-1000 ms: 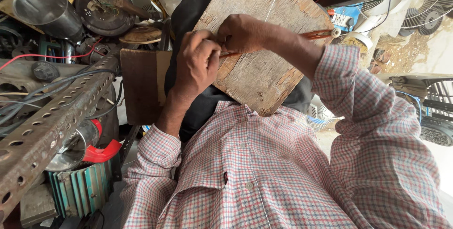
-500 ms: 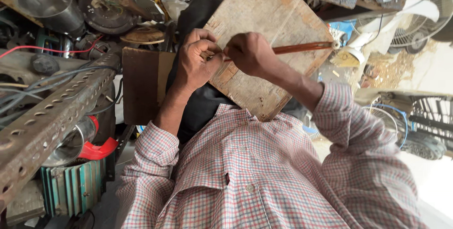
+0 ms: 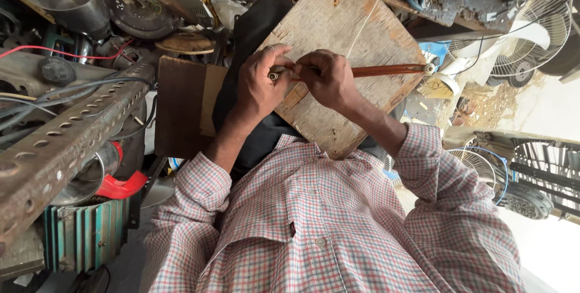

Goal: The person holds a wooden winding board on their lap and winds enameled copper wire back and forth between pegs to form a coil bundle. They guide the wire by hand, tighten the strands, and use scissors to trim the wire ends.

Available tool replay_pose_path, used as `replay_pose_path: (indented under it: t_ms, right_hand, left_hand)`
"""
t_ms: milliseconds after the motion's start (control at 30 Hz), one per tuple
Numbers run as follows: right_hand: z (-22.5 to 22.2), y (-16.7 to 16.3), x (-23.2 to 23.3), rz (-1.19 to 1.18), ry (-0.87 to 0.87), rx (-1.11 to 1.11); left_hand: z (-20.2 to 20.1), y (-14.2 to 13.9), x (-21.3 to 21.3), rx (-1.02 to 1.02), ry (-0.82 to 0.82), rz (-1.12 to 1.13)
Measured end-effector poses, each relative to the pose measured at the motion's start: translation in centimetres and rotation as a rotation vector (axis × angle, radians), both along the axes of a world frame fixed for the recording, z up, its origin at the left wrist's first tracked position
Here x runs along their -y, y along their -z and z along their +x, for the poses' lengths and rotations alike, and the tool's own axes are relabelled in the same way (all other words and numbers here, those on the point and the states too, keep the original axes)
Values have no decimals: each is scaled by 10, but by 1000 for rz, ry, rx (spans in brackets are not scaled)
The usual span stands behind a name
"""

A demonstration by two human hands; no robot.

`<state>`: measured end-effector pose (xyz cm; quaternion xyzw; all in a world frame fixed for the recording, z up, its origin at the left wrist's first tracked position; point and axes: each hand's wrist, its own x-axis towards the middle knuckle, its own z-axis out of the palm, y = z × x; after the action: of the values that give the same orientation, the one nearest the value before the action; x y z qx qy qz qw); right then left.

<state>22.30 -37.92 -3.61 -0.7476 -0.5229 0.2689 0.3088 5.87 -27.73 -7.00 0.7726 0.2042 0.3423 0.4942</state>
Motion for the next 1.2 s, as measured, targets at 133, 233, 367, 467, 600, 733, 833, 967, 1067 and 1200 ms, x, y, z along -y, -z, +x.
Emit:
replay_pose_path:
  t_ms: [133,233,367,467,600,733,833,967,1067,1200]
  right_hand:
    - [2,0,1,10,-16,91]
    - [1,0,2,67,-25,74]
    - [-2,-3,1,69,-22,79]
    - [-4,-7,-1,64,-13,103]
    - [-6,-13,1,-189,81,78]
    - [-11,-10,5,93,6,72]
    - [-14,-3,6,94,-105,313]
    - [-7,1,4,115,-146,178]
    - [3,0,1,73,-162,93]
    - [11,-6,-4,10,-141,-47]
  left_hand:
    - [3,-5,2,7,-56,53]
    - [3,-6,3,-1,-59,123]
    - [3,-4,4,-13,-57,143]
    - [4,-2,7,-39,-69,75]
    - [3,2,9,-32,-61,77]
    - [1,5,10,-8,-44,24]
    - [2,7,9,-13,-80,56]
    - [1,6,6,3,-67,5]
    - [-3,2,3,52,-51,104]
    - [-5,1,6,90,-33,153]
